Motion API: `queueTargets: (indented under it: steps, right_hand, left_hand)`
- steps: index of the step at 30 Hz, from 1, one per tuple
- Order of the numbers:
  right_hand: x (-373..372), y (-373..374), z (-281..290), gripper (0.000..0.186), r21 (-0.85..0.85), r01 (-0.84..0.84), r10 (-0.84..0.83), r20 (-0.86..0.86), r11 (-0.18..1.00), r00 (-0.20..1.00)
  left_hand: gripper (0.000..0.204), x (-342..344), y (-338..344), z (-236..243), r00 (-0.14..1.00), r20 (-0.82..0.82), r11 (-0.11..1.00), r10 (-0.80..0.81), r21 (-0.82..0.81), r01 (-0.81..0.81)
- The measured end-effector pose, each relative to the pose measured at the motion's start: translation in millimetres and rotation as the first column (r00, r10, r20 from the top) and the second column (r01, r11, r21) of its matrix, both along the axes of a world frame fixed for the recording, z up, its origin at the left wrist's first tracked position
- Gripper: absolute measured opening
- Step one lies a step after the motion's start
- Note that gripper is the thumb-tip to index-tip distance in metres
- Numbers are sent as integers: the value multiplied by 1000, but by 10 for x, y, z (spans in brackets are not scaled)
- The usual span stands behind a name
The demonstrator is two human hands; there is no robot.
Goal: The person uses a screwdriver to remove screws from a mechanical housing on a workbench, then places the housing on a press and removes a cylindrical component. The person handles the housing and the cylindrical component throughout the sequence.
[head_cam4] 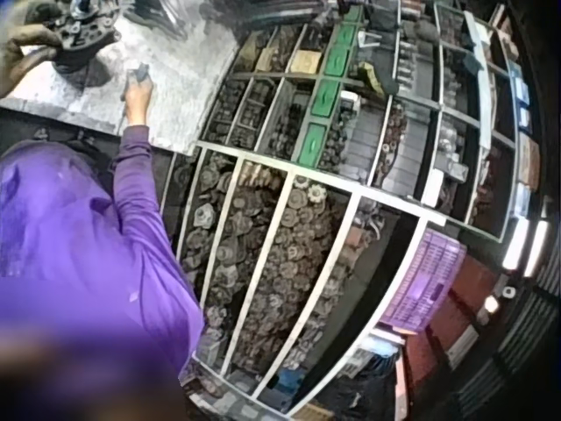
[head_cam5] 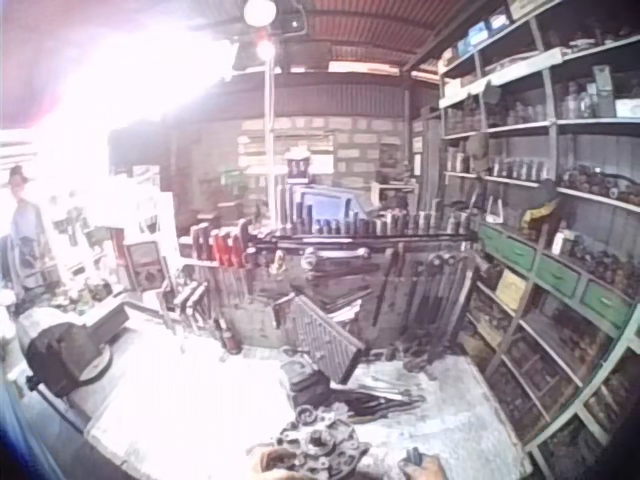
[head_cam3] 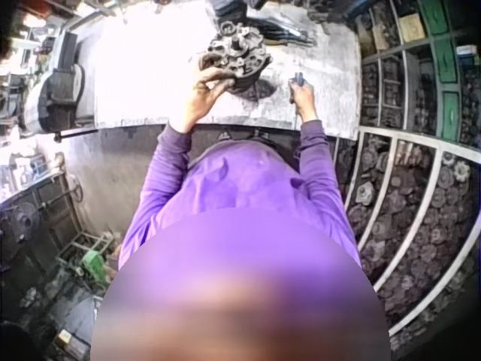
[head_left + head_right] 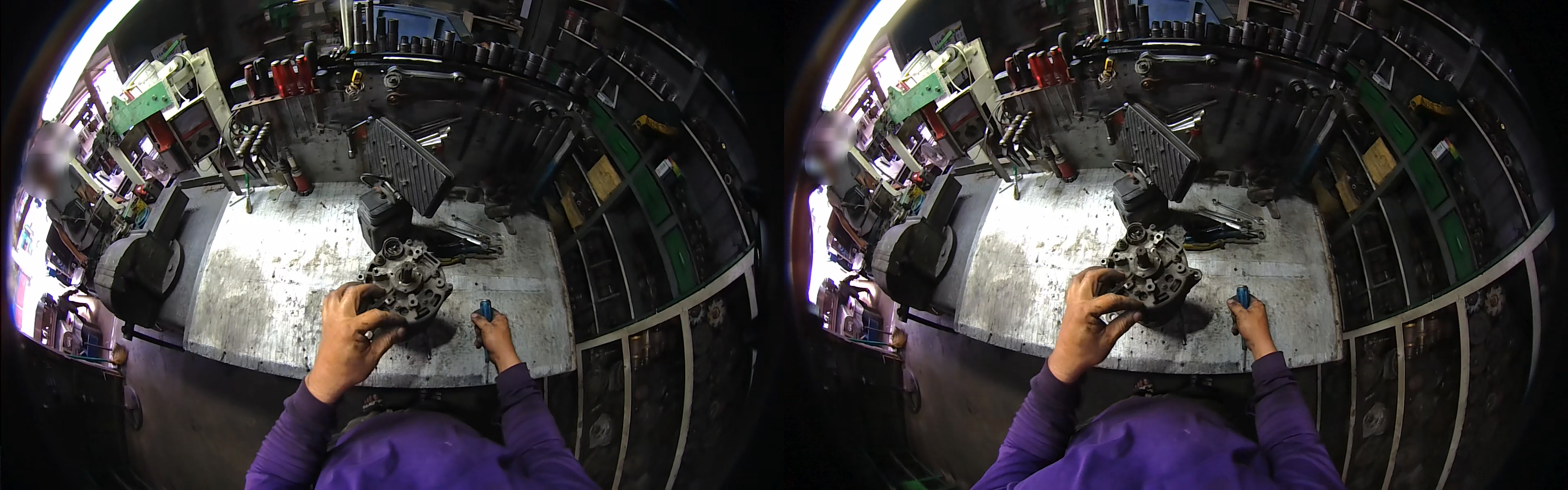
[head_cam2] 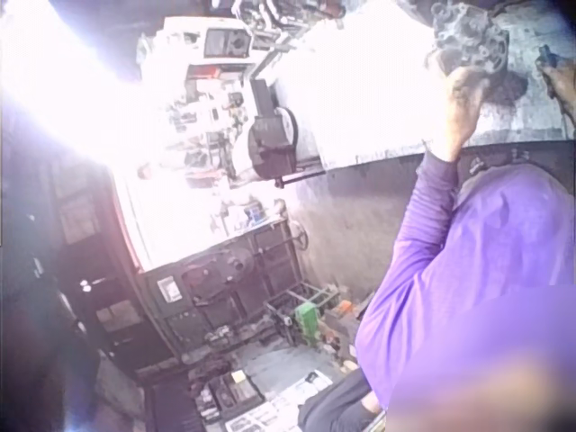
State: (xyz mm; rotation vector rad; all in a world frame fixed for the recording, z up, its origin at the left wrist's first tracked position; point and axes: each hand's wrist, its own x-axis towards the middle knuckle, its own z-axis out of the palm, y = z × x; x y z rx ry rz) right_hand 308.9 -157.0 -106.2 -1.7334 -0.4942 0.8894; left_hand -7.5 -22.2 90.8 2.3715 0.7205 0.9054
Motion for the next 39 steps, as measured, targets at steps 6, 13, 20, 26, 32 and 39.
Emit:
queueTargets:
  steps: [6, 13, 20, 26, 32, 39]
  right_hand:
    - [20, -15, -10, 21, -9, -21, 21, 3, 1000, 1000]
    - [12, -33, 73, 21, -6, -51, 51, 4, 999, 999]
    - [27, -47, 121, 22, -18, -79, 79, -1, 997, 997]
    - [63, -33, 134, 19, -18, -145, 145, -22, 989, 989]
    - [108, -32, 79, 17, 16, -144, 145, -73, 989, 987]
    - [182, -44, 35, 18, 44, -148, 153, -142, 988, 978]
  left_hand:
    - [21, 58, -88, 5, 997, 16, 984, 80, 156, -81]
    - [20, 135, -219, -25, 980, 67, 967, 189, 163, -198]
    - [16, 61, -249, 76, 898, -56, 866, 436, 299, -401]
    - [13, 53, 256, 172, 929, -129, 936, 346, 120, -332]
    - [9, 129, 463, 287, 910, -305, 949, 280, 231, -214]
    - [4, 142, 494, 387, 764, -574, 873, 297, 487, 27]
